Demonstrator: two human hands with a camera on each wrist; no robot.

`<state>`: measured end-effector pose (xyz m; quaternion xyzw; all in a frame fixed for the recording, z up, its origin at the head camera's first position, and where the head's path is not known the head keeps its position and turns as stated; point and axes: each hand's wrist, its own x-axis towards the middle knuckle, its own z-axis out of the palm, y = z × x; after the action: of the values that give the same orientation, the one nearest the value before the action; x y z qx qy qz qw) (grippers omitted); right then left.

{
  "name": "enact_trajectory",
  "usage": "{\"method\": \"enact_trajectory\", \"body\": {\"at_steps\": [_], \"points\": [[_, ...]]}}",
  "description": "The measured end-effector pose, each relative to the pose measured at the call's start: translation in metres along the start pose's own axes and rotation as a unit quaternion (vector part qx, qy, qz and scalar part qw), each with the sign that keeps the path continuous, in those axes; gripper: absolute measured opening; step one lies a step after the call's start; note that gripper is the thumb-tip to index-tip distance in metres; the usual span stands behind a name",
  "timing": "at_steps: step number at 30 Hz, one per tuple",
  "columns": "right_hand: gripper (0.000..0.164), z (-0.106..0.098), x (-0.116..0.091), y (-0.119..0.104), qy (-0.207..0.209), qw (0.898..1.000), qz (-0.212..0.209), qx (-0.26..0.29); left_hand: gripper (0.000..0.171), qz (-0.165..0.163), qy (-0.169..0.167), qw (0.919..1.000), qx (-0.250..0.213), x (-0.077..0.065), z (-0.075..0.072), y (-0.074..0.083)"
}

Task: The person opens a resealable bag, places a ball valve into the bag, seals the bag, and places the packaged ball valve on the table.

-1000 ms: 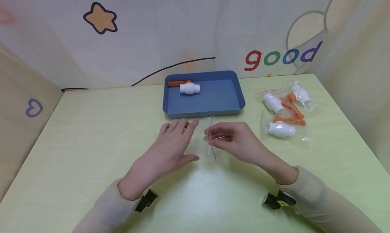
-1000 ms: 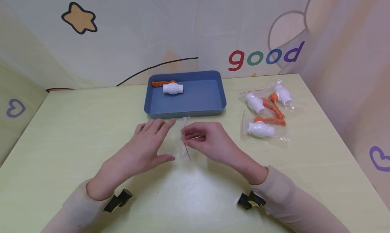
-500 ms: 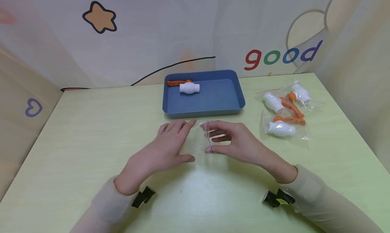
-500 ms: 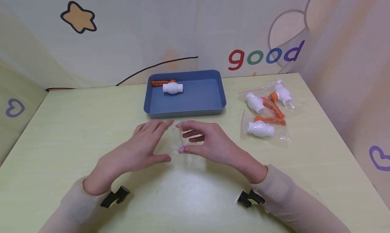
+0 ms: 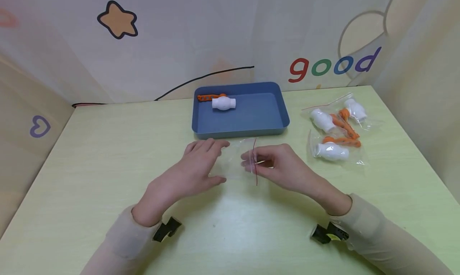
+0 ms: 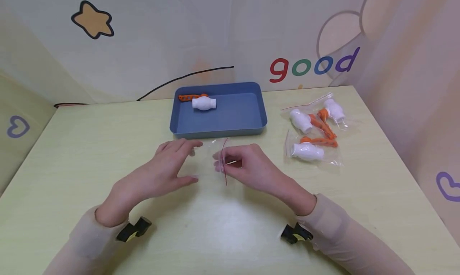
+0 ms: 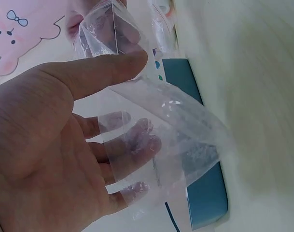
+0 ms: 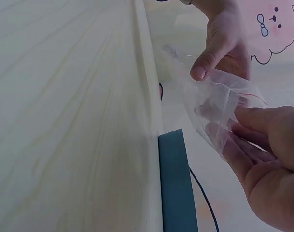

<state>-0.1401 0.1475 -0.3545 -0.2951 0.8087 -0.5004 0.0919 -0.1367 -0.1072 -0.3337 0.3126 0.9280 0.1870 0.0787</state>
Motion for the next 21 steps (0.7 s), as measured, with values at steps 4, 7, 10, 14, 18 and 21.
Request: {"method": "enact_trajectory", "body": {"at_steps": [4,7,10,14,18,21], "points": [[0.03,0.0007,-0.0007,0.001,-0.015,1.0,-0.024,0.003,0.078,0.018,0.004,0.9998,-0.004,-0.0006,0.0005,0.0037],[0.043,0.0001,-0.0007,0.0001,-0.022,0.999,-0.031,-0.003,0.08,0.019,-0.001,0.9998,-0.003,-0.0013,0.0004,0.0044],[0.045,-0.0006,-0.0001,-0.0001,-0.029,0.999,-0.033,-0.006,0.088,0.006,-0.022,0.9997,0.005,-0.003,0.0,0.0031],[0.028,-0.0008,0.0007,0.0009,-0.037,0.999,-0.036,-0.002,0.1,-0.017,-0.061,0.9979,0.013,-0.0046,-0.0002,0.0002],[0.045,-0.001,0.0009,0.0016,-0.046,0.998,-0.036,0.002,0.112,-0.039,-0.072,0.9966,-0.005,-0.0058,-0.0008,-0.0012],[0.066,-0.0011,0.0007,0.0019,-0.051,0.998,-0.037,0.003,0.121,-0.043,-0.063,0.9969,-0.02,-0.0068,-0.0014,-0.0019]]}}
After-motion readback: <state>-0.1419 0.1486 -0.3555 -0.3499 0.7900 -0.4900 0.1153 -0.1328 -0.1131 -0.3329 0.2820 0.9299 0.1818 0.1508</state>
